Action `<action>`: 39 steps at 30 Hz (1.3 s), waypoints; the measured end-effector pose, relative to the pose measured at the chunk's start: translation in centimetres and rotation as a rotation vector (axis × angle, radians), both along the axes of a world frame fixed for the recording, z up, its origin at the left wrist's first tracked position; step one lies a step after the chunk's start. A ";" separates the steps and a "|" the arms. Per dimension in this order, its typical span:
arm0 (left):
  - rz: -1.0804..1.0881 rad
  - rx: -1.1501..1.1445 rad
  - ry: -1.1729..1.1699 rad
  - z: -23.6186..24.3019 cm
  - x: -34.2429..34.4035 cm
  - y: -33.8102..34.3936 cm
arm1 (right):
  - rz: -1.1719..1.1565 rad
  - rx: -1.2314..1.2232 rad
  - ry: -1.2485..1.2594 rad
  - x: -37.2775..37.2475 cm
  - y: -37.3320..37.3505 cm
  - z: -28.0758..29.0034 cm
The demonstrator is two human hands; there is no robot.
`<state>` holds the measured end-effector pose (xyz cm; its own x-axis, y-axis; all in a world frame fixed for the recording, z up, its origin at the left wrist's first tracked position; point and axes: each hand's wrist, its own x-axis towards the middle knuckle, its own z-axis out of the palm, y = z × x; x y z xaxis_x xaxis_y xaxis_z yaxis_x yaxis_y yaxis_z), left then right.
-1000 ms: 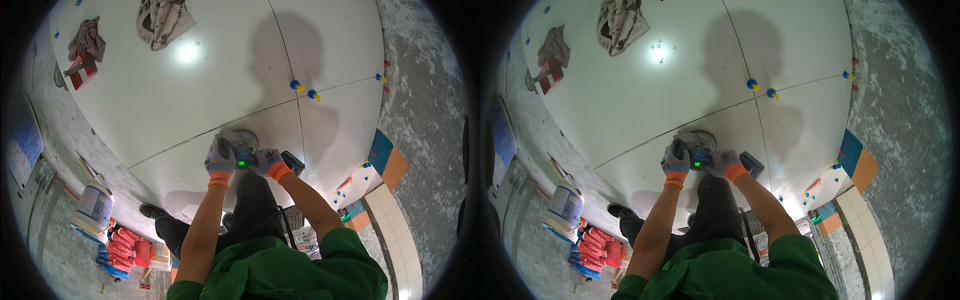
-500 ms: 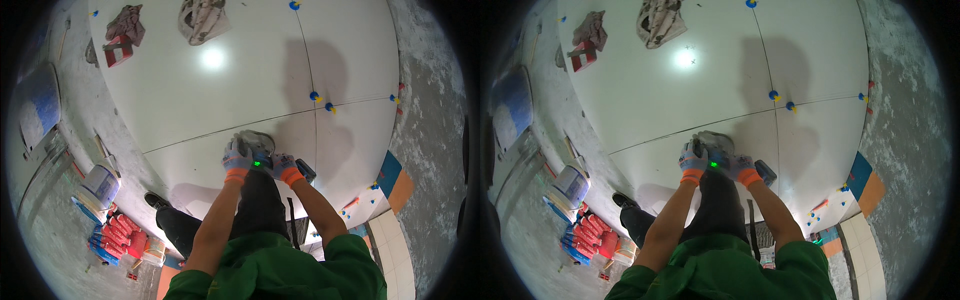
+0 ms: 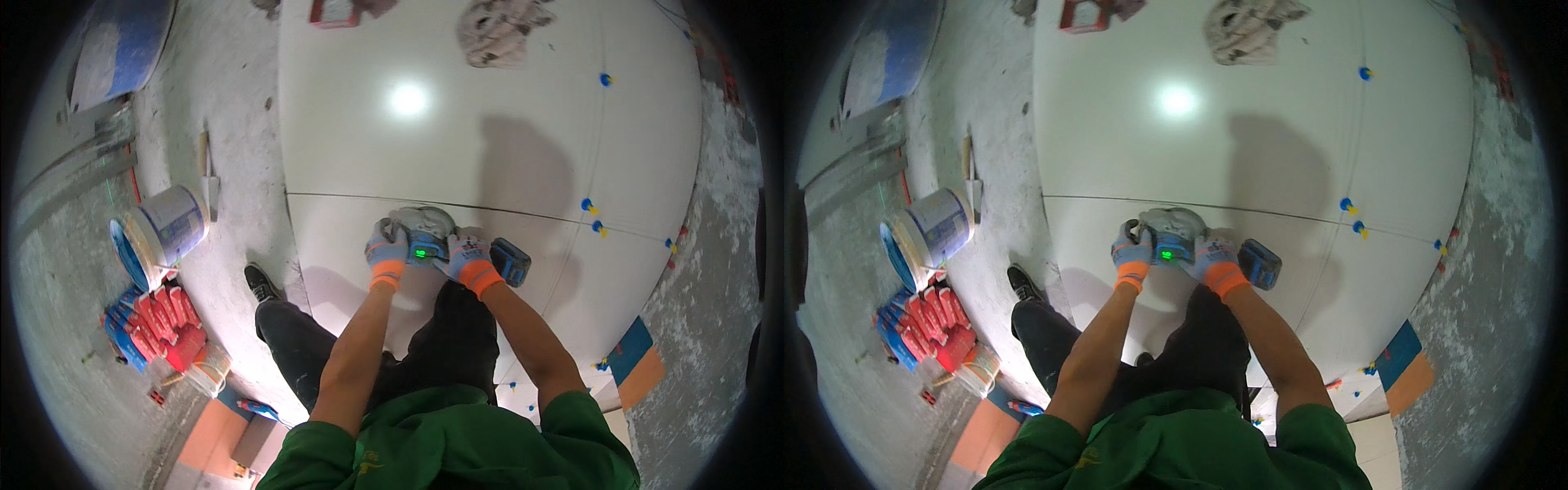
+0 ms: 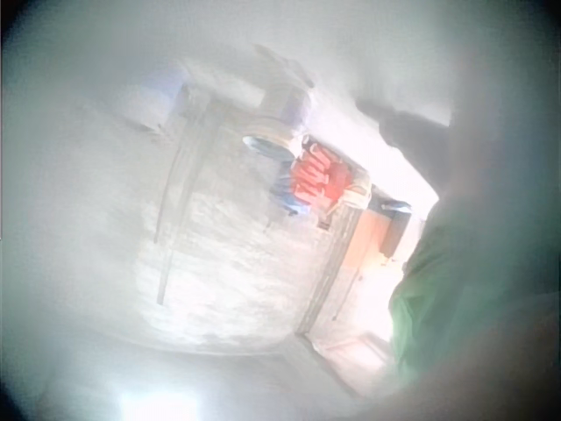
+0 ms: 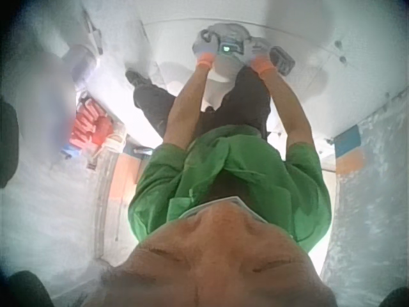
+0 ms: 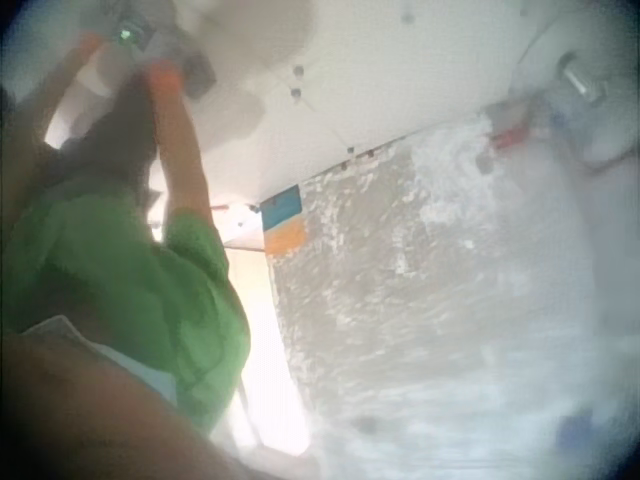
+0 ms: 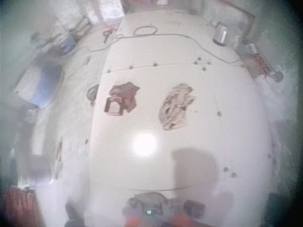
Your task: The person kneels on the floor and uses a rubber mallet to tap white floor tiles into place. They then use a power sander to smooth the tile seams and a trowel to apply grout between the tiles.
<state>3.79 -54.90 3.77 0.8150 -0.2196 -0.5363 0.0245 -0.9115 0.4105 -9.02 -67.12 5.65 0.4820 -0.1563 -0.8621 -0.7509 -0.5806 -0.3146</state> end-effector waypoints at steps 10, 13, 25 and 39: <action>0.287 -0.035 -0.039 -0.1 10.4 9.4 | 0.397 0.110 0.064 15.2 5.3 0.3; 0.391 -0.023 0.131 0.0 10.9 9.3 | 0.418 0.103 0.091 15.9 5.1 -0.1; 0.394 -0.053 0.232 0.4 10.7 9.1 | 0.557 0.003 0.020 15.5 5.1 -0.5; 0.384 -0.024 0.131 0.2 10.2 10.0 | 0.639 0.043 0.047 16.9 4.9 -0.9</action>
